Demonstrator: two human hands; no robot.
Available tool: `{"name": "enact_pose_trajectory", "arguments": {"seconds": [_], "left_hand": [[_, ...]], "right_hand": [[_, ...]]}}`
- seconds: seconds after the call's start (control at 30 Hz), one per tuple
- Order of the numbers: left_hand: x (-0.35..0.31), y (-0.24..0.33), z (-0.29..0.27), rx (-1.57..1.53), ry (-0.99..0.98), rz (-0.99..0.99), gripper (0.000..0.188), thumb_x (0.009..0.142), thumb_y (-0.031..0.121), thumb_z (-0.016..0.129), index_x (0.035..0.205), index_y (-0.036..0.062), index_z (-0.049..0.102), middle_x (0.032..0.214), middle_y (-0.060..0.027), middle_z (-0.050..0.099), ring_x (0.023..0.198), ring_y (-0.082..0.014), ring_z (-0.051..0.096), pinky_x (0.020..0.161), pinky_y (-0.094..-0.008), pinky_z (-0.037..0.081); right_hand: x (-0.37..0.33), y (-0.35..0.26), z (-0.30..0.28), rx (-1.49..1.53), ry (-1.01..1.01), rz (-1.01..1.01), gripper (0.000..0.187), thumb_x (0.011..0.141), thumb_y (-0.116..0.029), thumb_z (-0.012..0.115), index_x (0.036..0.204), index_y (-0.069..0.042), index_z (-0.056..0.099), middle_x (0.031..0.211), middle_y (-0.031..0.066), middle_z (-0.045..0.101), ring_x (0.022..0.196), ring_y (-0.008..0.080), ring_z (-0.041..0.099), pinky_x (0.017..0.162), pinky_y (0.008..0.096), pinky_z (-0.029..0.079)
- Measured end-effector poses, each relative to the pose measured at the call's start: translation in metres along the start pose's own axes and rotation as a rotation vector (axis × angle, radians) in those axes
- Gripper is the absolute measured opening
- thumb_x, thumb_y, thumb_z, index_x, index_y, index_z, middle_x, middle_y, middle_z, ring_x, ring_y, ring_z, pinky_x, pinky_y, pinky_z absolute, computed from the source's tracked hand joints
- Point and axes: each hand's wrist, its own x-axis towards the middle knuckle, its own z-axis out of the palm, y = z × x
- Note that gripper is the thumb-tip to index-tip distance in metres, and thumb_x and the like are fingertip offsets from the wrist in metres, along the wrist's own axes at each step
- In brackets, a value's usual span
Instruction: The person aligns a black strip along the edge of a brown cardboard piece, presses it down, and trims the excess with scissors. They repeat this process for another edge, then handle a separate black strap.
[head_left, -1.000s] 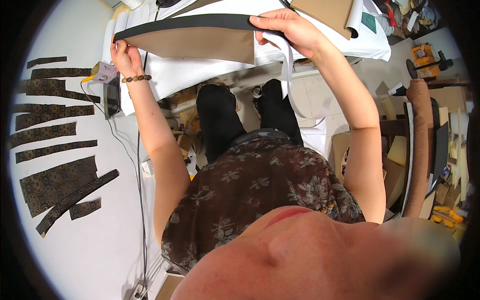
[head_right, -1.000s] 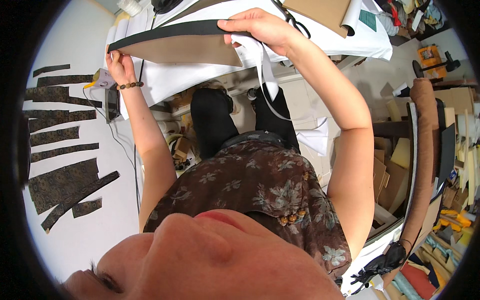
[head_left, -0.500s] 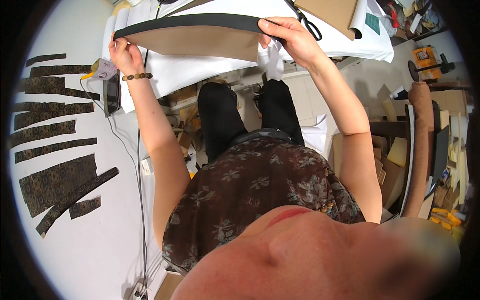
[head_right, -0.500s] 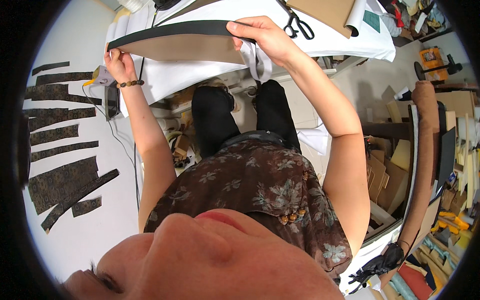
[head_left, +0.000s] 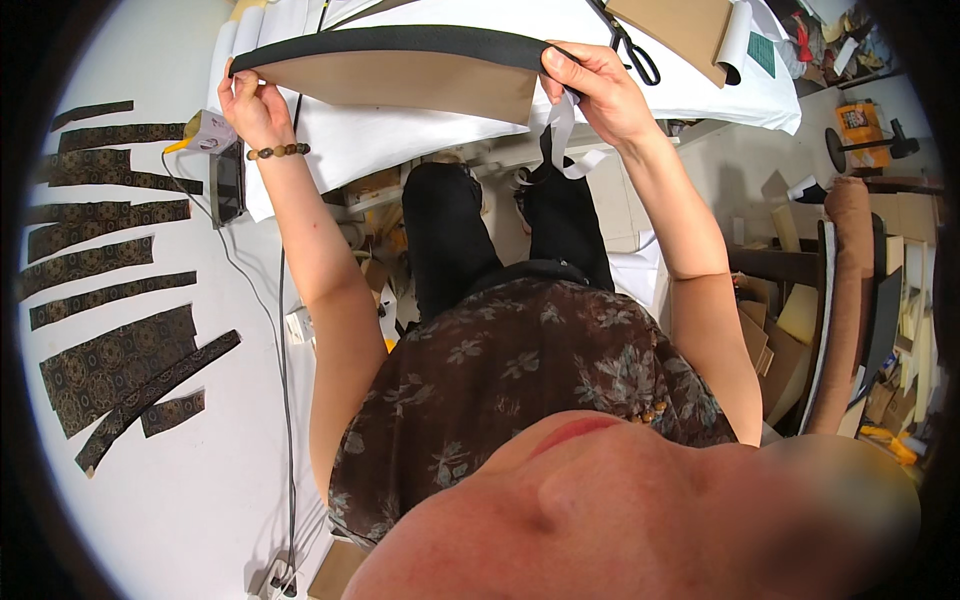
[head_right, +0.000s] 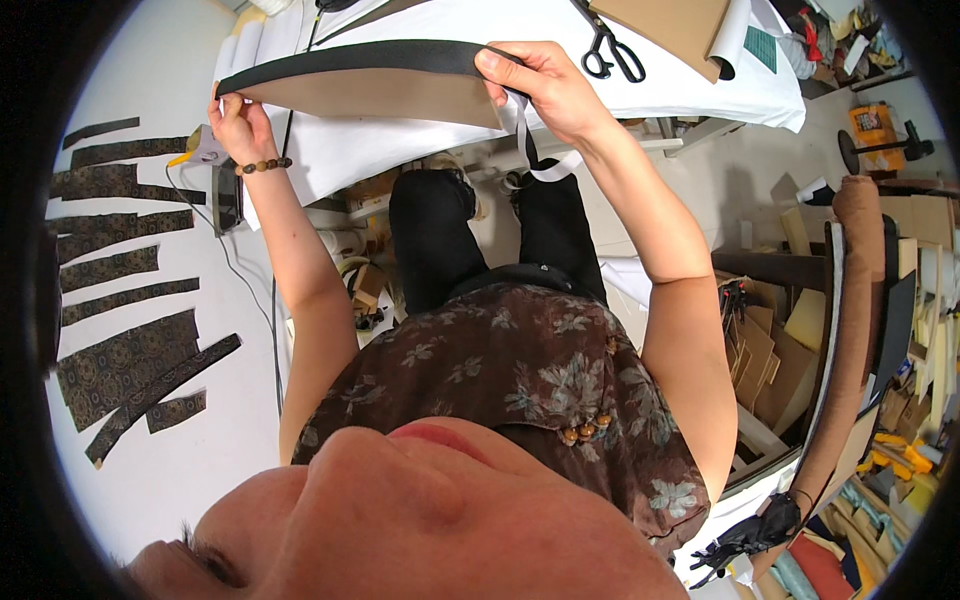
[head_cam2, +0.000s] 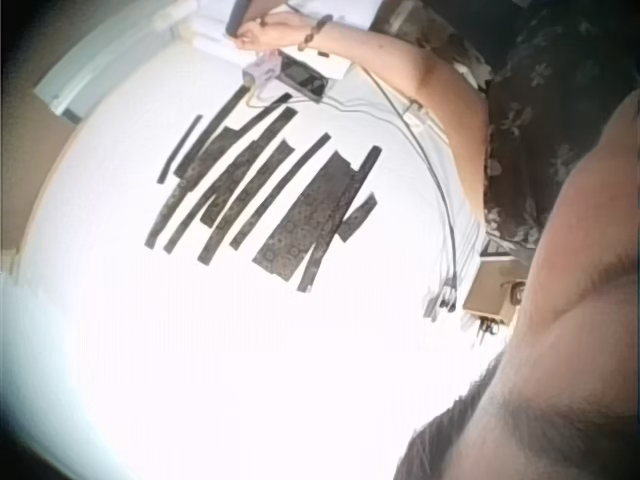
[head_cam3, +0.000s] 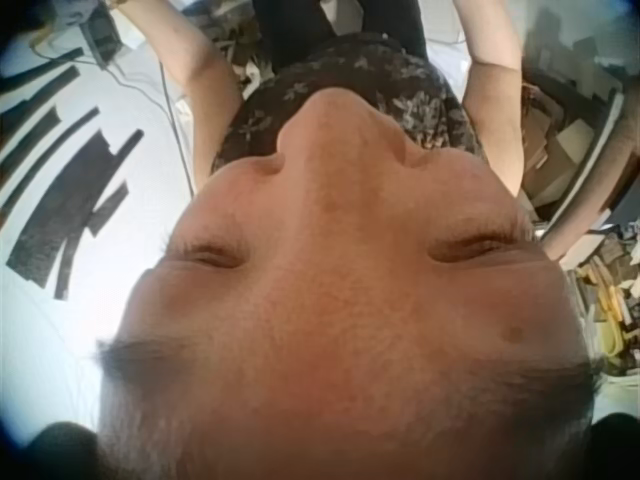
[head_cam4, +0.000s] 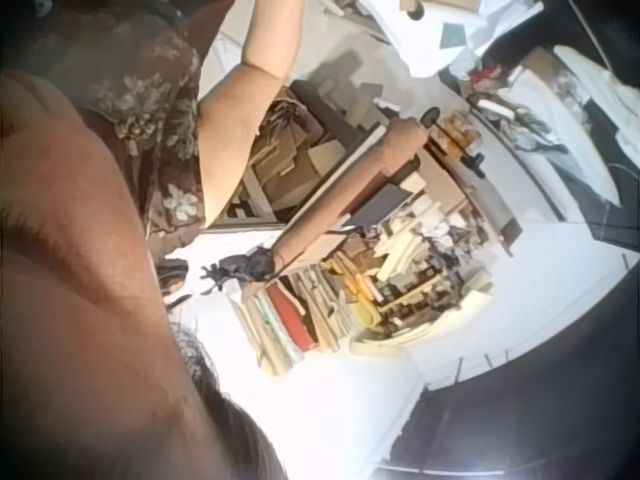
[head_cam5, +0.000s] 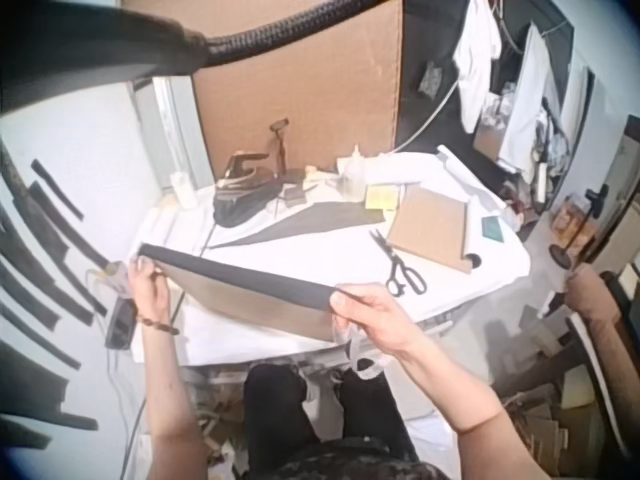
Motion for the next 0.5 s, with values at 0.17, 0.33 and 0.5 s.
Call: {"name": "enact_pose_trajectory", "arguments": {"seconds": [0.17, 0.33, 0.5], "left_hand": [[-0.002, 0.0, -0.001, -0.019, 0.01, 0.002, 0.036, 0.084, -0.016, 0.054, 0.114, 0.0034, 0.054, 0.108, -0.0118, 0.062, 0.094, -0.0201, 0.06, 0.089, -0.0407, 0.051], [0.008, -0.006, -0.028, 0.068, -0.05, 0.019, 0.042, 0.083, -0.016, 0.053, 0.121, 0.0029, 0.053, 0.099, -0.0108, 0.063, 0.09, -0.0223, 0.061, 0.081, -0.0434, 0.052], [0.025, -0.015, -0.039, -0.107, -0.145, 0.097, 0.039, 0.082, -0.018, 0.056, 0.117, -0.0013, 0.055, 0.09, -0.0068, 0.06, 0.081, -0.0113, 0.055, 0.078, -0.0231, 0.045]], "right_hand": [[0.0, 0.004, 0.003, 0.046, 0.006, -0.029, 0.035, 0.097, -0.031, 0.058, 0.074, -0.004, 0.06, 0.067, -0.0015, 0.052, 0.064, 0.0081, 0.046, 0.064, 0.0249, 0.038], [-0.004, 0.007, 0.007, 0.102, 0.024, -0.002, 0.032, 0.098, -0.026, 0.055, 0.076, -0.003, 0.057, 0.069, -0.0008, 0.051, 0.067, 0.0097, 0.044, 0.065, 0.0257, 0.036], [-0.002, 0.005, 0.017, 0.105, 0.128, 0.0, 0.034, 0.099, -0.028, 0.054, 0.073, -0.005, 0.055, 0.067, -0.0001, 0.049, 0.066, 0.0099, 0.042, 0.064, 0.0255, 0.034]]}}
